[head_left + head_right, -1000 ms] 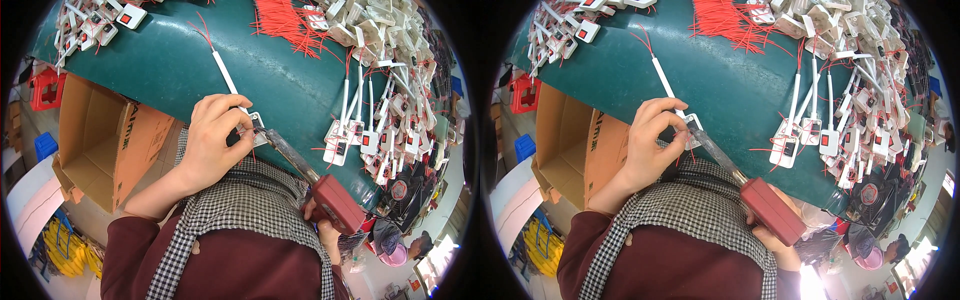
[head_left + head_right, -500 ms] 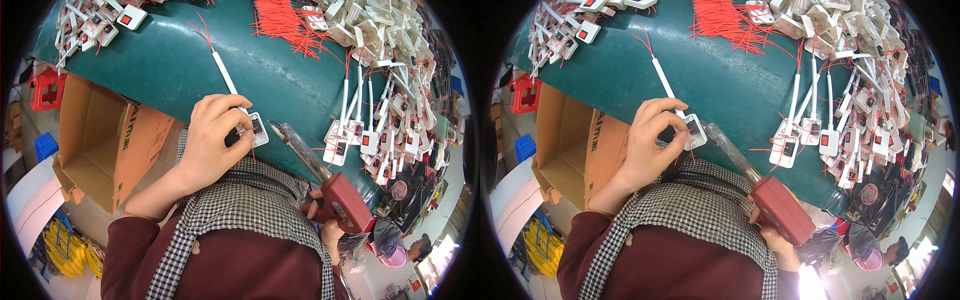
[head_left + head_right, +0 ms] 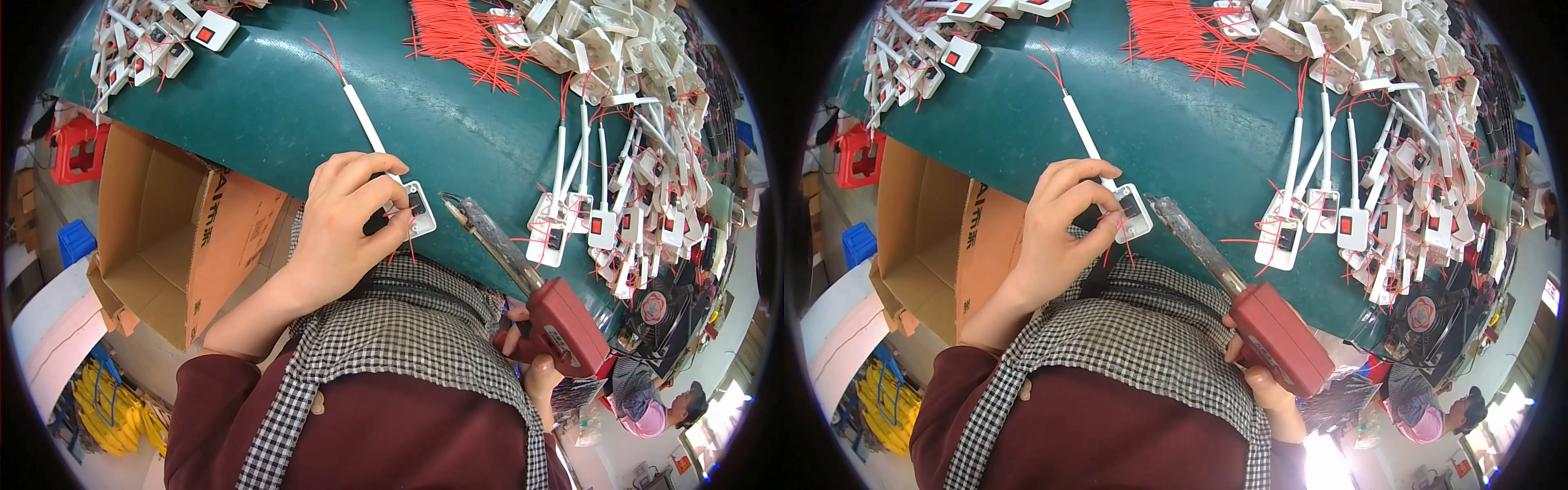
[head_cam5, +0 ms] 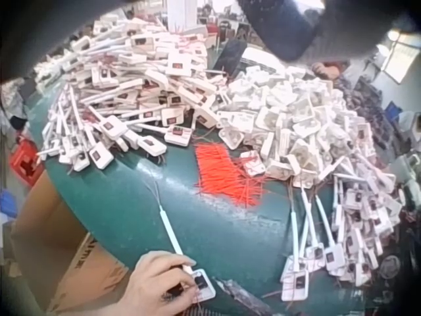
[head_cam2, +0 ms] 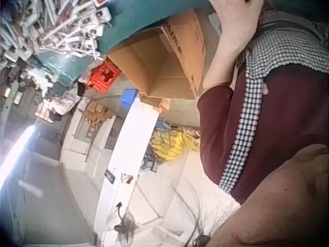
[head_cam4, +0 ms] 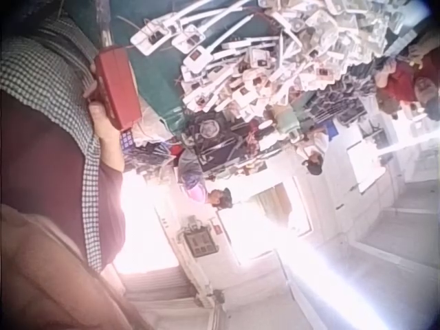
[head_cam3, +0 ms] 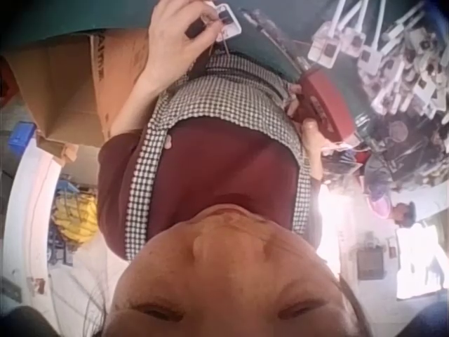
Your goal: The person solders wires and electronic components to a switch with a soldering iron on a workbench.
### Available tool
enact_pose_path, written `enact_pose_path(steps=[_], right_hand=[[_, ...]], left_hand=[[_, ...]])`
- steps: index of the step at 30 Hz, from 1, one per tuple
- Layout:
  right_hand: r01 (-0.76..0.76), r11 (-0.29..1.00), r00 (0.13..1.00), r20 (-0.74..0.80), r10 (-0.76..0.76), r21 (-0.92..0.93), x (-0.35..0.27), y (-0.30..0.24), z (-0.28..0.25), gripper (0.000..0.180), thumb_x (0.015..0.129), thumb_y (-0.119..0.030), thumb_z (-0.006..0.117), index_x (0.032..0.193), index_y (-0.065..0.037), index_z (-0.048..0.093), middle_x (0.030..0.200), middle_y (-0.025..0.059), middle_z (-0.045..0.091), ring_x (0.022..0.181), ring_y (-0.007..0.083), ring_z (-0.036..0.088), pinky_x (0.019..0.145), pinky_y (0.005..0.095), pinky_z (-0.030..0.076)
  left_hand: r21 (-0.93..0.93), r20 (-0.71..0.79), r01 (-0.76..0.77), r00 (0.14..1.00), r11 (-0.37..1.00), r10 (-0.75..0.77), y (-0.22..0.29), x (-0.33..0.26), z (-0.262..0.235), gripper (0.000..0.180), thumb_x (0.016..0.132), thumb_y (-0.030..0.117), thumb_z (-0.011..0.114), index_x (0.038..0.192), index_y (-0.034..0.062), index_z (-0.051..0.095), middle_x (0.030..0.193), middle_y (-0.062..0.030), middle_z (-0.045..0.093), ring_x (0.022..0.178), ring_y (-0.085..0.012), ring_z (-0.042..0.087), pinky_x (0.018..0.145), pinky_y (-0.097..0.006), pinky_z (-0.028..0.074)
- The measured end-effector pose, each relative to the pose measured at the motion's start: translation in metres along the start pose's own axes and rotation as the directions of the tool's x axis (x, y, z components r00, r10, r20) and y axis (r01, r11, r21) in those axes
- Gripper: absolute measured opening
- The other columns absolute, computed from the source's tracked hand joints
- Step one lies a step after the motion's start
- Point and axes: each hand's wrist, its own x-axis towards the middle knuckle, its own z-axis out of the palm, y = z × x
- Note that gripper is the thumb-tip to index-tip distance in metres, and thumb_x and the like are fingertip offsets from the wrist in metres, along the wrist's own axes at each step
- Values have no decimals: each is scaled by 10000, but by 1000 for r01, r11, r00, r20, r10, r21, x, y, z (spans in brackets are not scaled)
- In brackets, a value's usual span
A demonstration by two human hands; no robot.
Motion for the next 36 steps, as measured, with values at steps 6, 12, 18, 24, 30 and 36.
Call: enact_pose_path(steps=[6, 12, 18, 24, 30, 36], right_hand=[[-10, 1000, 1000, 12, 10, 8, 0, 0, -1, 970, 679, -501, 779, 1326, 46, 307, 1101, 248, 582, 685, 184, 592, 584, 257, 490], [-5, 1000, 1000, 13, 5, 18, 1, 2, -1, 967, 681, -492, 781, 1329, 44, 305, 1101, 253, 580, 689, 188, 593, 586, 255, 489], [-6, 1000, 1000, 9, 6, 14, -1, 0, 1, 947, 690, -500, 771, 1330, 37, 324, 1108, 244, 581, 707, 188, 596, 602, 257, 492], [37, 999, 999, 3, -37, 17, 0, 2, -2, 881, 707, -497, 758, 1314, 27, 393, 1128, 233, 577, 726, 182, 597, 624, 264, 501], [11, 998, 999, -33, -9, 56, -2, 2, -2, 892, 714, -520, 743, 1307, 42, 385, 1144, 234, 561, 716, 177, 593, 636, 266, 508], [138, 990, 980, -149, -135, 8, 1, -1, 4, 882, 719, -555, 720, 1257, 65, 396, 1069, 241, 562, 634, 177, 578, 546, 263, 496]], left_hand=[[27, -40, -10, 999, 1000, 11, 1, -1, 4, 143, 681, 53, 687, 774, 76, 580, 1044, -36, 589, 997, -249, 520, 858, -379, 381], [51, -71, -22, 997, 998, 26, 0, -1, 8, 151, 664, 45, 685, 763, 77, 575, 1031, -34, 586, 991, -250, 521, 853, -382, 382], [62, -26, -56, 998, 996, 58, -4, 1, 2, 199, 667, 59, 693, 825, 80, 574, 1043, -36, 586, 1010, -246, 525, 874, -385, 380], [44, 208, -118, 972, 992, 106, -5, 5, -18, 523, 638, 55, 721, 1136, 70, 561, 1194, -60, 555, 1110, -258, 499, 935, -392, 367], [175, 273, -214, 948, 961, 161, -8, 3, -16, 702, 559, 147, 792, 1207, 63, 538, 1255, -59, 508, 1125, -262, 478, 945, -402, 362], [238, 77, -307, 952, 921, 298, -10, -2, -6, 545, 606, 111, 761, 1121, 48, 594, 1172, -64, 533, 1047, -257, 522, 861, -396, 452]])
